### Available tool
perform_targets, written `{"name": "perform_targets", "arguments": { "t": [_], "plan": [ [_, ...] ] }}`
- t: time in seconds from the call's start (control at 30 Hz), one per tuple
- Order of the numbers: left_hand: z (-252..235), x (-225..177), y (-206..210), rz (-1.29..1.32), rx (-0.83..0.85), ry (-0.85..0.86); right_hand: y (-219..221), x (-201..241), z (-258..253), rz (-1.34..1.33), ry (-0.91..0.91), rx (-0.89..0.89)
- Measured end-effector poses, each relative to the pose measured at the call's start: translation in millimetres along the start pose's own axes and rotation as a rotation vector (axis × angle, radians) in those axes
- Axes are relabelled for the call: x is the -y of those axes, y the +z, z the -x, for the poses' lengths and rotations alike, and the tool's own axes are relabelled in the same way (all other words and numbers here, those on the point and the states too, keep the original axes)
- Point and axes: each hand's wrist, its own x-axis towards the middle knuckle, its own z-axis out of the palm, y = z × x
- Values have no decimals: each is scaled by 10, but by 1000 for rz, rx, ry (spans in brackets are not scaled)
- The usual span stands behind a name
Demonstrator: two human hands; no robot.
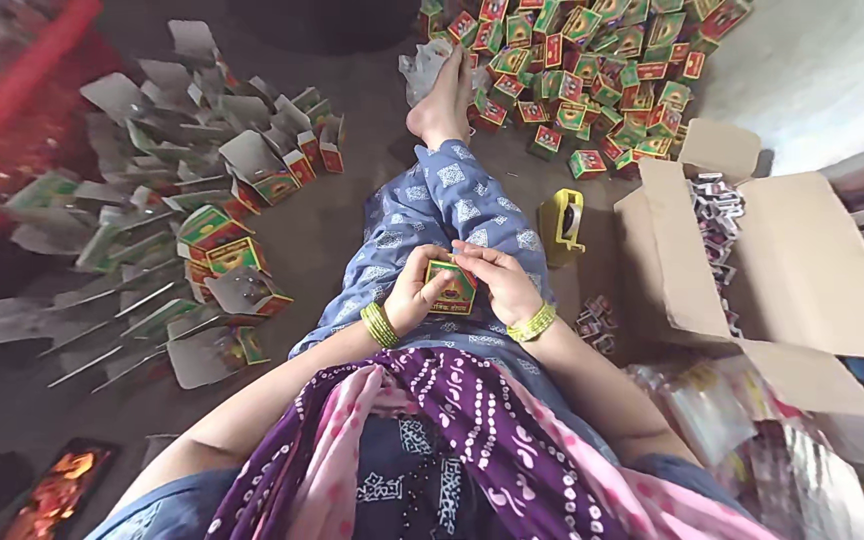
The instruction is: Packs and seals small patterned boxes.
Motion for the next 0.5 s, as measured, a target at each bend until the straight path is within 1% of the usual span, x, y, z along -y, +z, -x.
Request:
{"name": "perform_targets", "arguments": {
  "t": [0.1, 0.27, 0.37, 0.43, 0.5],
  "plan": [
    [-10, -46, 28, 10, 1, -28, -16, -61, -31, 34, -29, -23],
    [2, -32, 24, -42, 33, 28, -19, -106, -67, 120, -21, -140],
    [47, -106, -23, -161, 81, -9, -6, -116, -109, 165, -1, -195],
    [61, -156, -48, -189, 105, -30, -15, -138, -121, 172, -82, -163],
    [69, -199, -83, -147, 78, -43, -29, -186, -83, 209, -159, -38]
  ]
}}
